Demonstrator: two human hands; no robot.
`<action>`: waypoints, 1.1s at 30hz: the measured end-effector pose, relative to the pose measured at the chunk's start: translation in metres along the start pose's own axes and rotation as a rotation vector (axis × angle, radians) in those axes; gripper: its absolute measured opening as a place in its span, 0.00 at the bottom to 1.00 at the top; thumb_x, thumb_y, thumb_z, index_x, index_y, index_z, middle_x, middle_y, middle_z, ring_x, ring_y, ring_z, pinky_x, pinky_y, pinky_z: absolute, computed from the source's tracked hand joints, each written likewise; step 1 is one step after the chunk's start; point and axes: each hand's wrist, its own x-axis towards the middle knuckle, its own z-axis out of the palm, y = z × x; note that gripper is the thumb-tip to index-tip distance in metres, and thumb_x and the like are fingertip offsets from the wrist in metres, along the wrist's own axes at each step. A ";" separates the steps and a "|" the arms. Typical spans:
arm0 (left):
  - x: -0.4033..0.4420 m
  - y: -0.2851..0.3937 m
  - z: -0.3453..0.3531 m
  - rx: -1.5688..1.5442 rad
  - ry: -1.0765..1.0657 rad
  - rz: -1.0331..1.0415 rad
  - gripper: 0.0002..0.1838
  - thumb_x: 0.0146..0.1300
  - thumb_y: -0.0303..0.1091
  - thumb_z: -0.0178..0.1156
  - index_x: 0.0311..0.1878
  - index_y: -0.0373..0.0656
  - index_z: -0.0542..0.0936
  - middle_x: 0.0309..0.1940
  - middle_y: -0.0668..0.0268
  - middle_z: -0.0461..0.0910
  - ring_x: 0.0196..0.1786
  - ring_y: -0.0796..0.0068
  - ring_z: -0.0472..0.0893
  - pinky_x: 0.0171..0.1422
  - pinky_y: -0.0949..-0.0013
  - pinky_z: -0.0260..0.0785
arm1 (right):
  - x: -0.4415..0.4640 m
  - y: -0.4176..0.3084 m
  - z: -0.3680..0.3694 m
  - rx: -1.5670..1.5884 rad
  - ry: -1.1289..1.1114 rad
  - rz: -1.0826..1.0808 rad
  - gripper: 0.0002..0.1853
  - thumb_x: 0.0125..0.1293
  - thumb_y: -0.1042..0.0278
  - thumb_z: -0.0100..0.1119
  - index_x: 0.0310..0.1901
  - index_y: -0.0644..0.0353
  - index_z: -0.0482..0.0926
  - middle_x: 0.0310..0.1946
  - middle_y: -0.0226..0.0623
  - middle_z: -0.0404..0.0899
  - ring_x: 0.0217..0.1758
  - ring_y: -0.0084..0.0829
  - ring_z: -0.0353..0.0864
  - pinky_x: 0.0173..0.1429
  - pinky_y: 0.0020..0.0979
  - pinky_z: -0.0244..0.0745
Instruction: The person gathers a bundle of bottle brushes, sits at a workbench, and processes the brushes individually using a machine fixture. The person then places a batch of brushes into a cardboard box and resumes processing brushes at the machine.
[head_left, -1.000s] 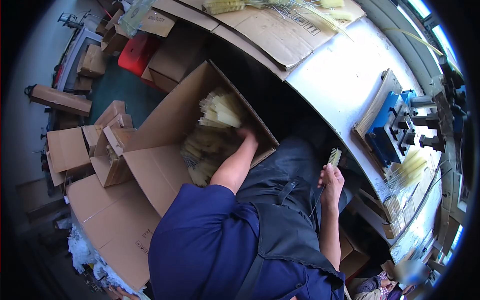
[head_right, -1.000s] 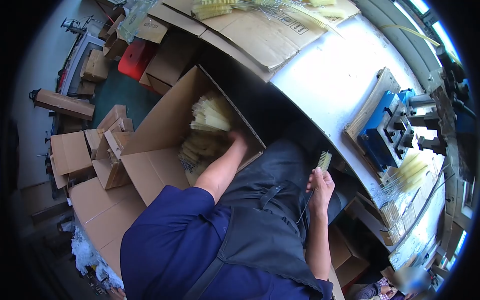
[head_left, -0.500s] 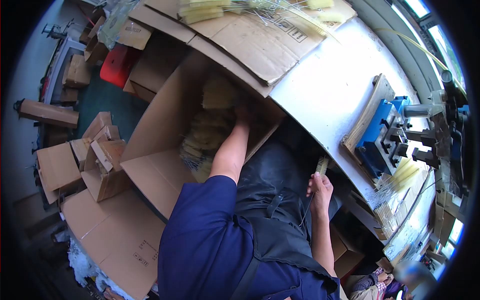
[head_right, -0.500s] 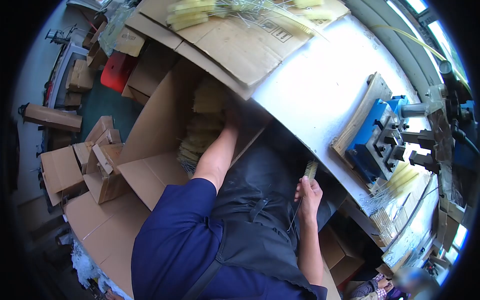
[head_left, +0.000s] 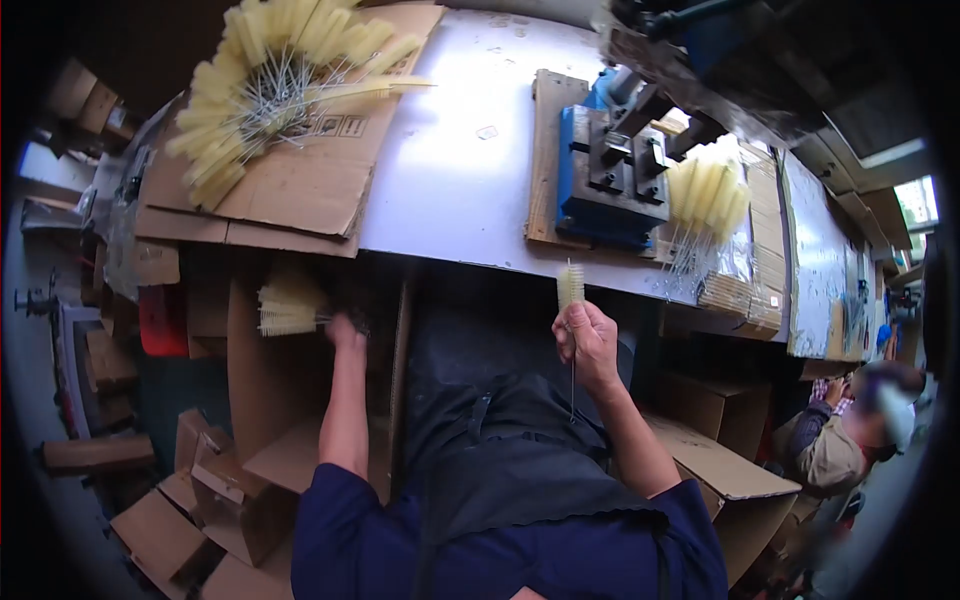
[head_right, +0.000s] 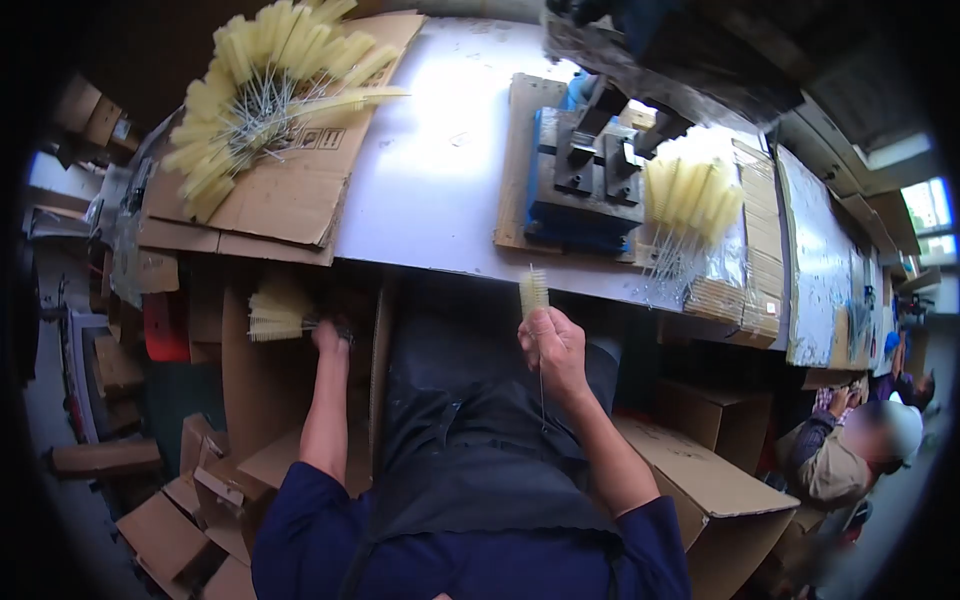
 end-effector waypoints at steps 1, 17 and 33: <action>-0.029 0.012 -0.013 -0.135 -0.042 0.008 0.08 0.66 0.19 0.58 0.43 0.44 0.72 0.30 0.59 0.81 0.24 0.72 0.77 0.24 0.67 0.71 | -0.001 -0.011 -0.003 0.088 0.020 -0.036 0.21 0.82 0.52 0.50 0.37 0.61 0.77 0.22 0.28 0.73 0.17 0.15 0.66 0.20 0.21 0.63; -0.303 0.040 0.118 0.010 -0.774 0.514 0.05 0.69 0.18 0.55 0.45 0.38 0.75 0.39 0.57 0.83 0.29 0.75 0.81 0.36 0.65 0.83 | 0.102 -0.104 -0.017 0.460 -0.095 -0.080 0.17 0.80 0.52 0.53 0.40 0.59 0.72 0.23 0.26 0.70 0.15 0.17 0.62 0.18 0.23 0.59; -0.233 0.009 0.263 -0.034 -0.890 0.254 0.06 0.68 0.19 0.57 0.46 0.40 0.75 0.39 0.56 0.82 0.28 0.73 0.81 0.34 0.65 0.82 | 0.129 -0.124 -0.024 0.502 -0.032 0.113 0.28 0.81 0.44 0.47 0.53 0.69 0.76 0.34 0.39 0.83 0.26 0.27 0.78 0.25 0.26 0.71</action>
